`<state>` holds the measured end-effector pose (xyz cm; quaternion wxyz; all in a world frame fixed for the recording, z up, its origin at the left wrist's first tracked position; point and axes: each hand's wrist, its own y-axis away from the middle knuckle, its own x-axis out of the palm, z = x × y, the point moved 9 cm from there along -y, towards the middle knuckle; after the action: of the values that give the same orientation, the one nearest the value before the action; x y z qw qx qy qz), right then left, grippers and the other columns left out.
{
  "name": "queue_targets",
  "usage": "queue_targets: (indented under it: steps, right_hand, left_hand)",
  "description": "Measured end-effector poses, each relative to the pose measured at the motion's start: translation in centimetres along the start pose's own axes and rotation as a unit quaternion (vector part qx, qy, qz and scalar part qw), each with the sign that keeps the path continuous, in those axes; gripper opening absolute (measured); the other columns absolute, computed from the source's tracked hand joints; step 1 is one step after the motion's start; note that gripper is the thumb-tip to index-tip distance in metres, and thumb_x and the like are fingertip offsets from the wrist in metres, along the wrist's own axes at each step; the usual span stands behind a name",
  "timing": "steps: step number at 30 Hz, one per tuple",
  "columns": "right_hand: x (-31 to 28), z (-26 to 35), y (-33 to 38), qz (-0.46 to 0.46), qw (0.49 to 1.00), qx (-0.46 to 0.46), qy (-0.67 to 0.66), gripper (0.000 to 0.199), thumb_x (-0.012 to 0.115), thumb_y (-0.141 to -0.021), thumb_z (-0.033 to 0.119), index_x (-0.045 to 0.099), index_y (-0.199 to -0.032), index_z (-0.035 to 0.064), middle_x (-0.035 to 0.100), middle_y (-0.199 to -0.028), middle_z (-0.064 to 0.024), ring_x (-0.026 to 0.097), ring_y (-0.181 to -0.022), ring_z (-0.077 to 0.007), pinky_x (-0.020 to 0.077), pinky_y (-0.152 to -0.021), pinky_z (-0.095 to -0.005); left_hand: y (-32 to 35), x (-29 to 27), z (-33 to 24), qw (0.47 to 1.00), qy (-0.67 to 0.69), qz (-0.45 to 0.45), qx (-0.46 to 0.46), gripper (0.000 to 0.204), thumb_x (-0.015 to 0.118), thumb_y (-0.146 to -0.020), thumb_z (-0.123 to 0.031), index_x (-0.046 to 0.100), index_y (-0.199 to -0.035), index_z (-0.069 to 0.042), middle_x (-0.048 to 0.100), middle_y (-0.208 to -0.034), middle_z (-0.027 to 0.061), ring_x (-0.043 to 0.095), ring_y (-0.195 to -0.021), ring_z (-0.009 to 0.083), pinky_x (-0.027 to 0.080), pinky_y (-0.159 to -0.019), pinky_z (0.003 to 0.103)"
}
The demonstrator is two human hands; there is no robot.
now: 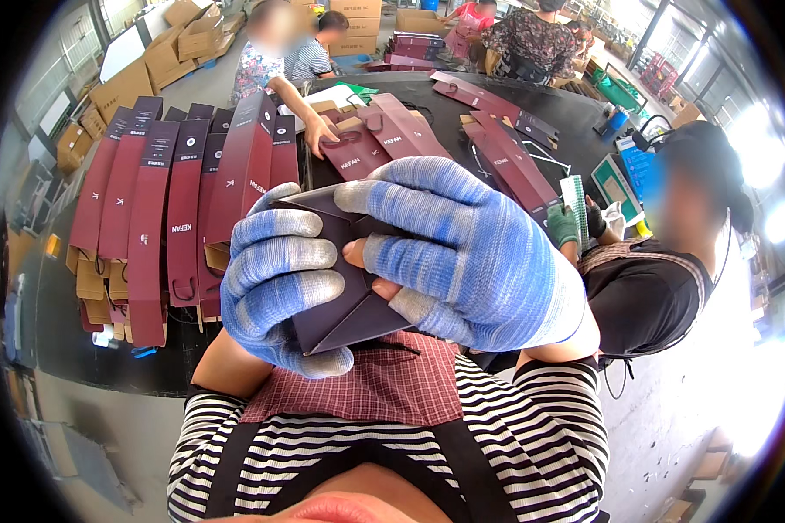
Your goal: The person folds several cardboard boxes by hand, tucking in the bottom flaps to assemble them and placing them on a table.
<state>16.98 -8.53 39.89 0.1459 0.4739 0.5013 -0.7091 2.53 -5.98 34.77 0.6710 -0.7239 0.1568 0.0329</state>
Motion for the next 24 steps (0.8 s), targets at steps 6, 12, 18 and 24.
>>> queue_targets:
  steps: [6, 12, 18, 24]
  right_hand:
    - [1.2, -0.3, 0.3, 0.069, 0.997, 0.003, 0.024, 0.054, 0.055, -0.099, 0.043, 0.067, -0.128, -0.0018, 0.059, -0.14, -0.0251, 0.053, -0.132, -0.0432, 0.0388, -0.112, -0.0513]
    - [0.5, -1.9, 1.6, -0.042, 0.99, 0.036, -0.128, 0.072, 0.06, -0.094, 0.055, 0.064, -0.13, -0.0064, 0.056, -0.141, -0.0288, 0.047, -0.139, -0.0464, 0.0333, -0.116, -0.0535]
    - [1.6, -2.4, 2.9, -0.073, 0.986, 0.013, -0.149, 0.06, 0.068, -0.093, 0.045, 0.068, -0.123, -0.0065, 0.063, -0.134, -0.0261, 0.05, -0.136, -0.0475, 0.0386, -0.112, -0.0545]
    - [1.7, -2.0, 2.6, -0.049, 0.992, -0.011, -0.115, 0.058, 0.066, -0.095, 0.045, 0.069, -0.122, -0.0056, 0.064, -0.131, -0.0253, 0.053, -0.133, -0.047, 0.0383, -0.112, -0.0548]
  left_hand:
    - [0.0, -0.2, 0.1, 1.0, -0.008, 0.003, -0.01, 0.064, 0.09, -0.066, -0.049, 0.072, -0.112, -0.008, 0.068, -0.117, 0.0109, 0.063, -0.113, 0.0347, 0.043, -0.107, 0.059]
    - [-0.2, -0.7, 0.4, 1.0, -0.019, -0.01, -0.002, 0.062, 0.089, -0.066, -0.049, 0.072, -0.11, -0.007, 0.068, -0.115, 0.0115, 0.065, -0.11, 0.0356, 0.045, -0.104, 0.059]
    - [0.0, -0.9, 1.1, 0.999, -0.038, -0.032, -0.011, 0.061, 0.087, -0.068, -0.053, 0.073, -0.106, -0.007, 0.069, -0.11, 0.012, 0.065, -0.107, 0.0358, 0.045, -0.104, 0.058]
    - [0.4, -0.8, 1.2, 0.998, -0.026, -0.051, -0.002, 0.062, 0.086, -0.069, -0.053, 0.072, -0.107, -0.006, 0.069, -0.109, 0.0124, 0.065, -0.106, 0.0361, 0.044, -0.106, 0.058]
